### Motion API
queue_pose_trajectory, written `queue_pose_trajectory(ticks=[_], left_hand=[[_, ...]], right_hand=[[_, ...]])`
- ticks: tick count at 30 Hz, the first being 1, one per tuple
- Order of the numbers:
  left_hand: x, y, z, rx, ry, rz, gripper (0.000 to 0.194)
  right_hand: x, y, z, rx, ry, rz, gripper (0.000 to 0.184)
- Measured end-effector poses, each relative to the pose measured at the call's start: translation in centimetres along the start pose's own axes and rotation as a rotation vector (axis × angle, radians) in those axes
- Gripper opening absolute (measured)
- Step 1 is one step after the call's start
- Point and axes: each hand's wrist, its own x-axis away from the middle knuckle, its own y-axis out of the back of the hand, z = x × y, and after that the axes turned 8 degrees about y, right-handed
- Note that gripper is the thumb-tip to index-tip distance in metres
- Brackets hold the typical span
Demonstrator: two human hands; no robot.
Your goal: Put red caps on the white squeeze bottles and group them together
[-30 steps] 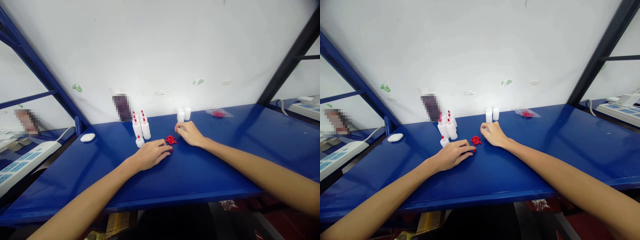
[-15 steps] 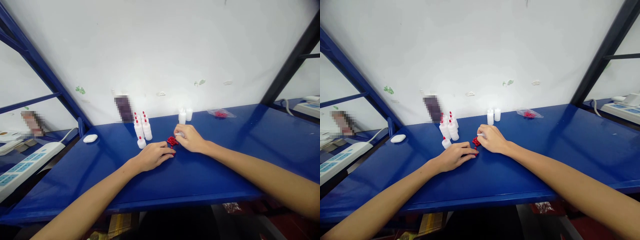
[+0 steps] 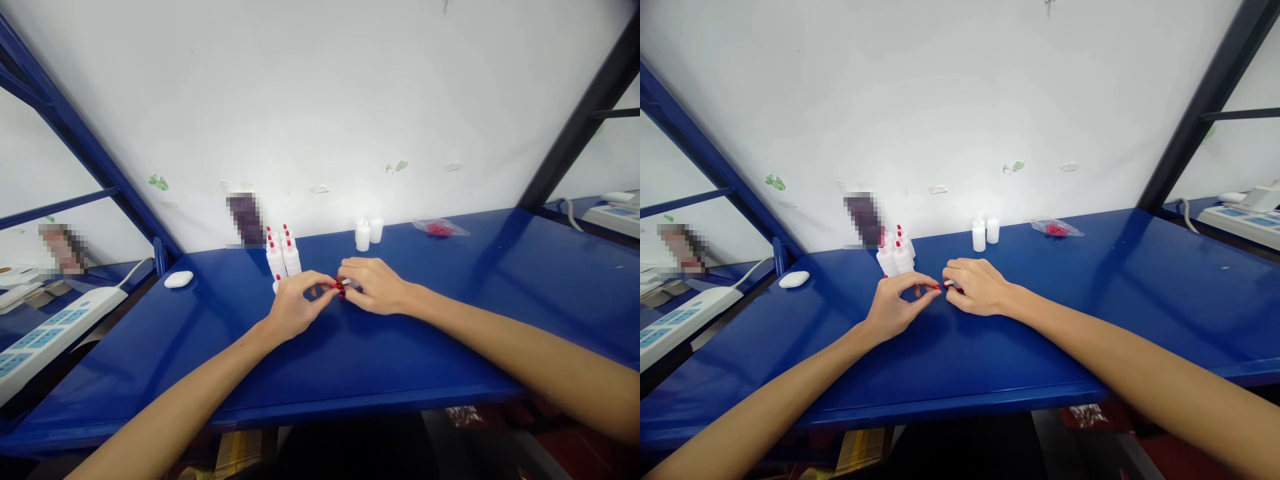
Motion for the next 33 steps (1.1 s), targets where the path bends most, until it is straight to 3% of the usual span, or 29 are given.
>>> queue_pose_trajectory(ticks=[6,12,19,24,29,33], left_hand=[[0.2,0.1,-0.6,0.022,-0.169,-0.078,0.004],[0.4,0.0,-0.3,0.005,-0.291,-0.028,0.005],[0.3,-0.1,0.2,-0.047,-0.303,0.072,0.012],[0.5,0.1,0.5,-0.098,-0.331,0.129,0.017],[0.6,0.6,-0.1,-0.306,-0.459,0.095,0.019],[0.3,1.1,-0.5,-0.428,-0.604,0.032,0.02]], right_hand=[[-0.1,0.1,1.0,-0.059,0.105,-0.003,0.02],[-0.3,-0.4,1.7,-0.093,0.092,-0.039,0.032],[-0.2,-0.7,2.0,-0.152,-0.005,-0.061,0.028],[0.0,-0.3,2.3,-0.256,0.02,-0.106,0.02],[0.1,-0.1,2.9,-0.318,0.061,-0.079,0.005],[0.0,0.0,2.9,-0.368,0.125,-0.09,0.014]])
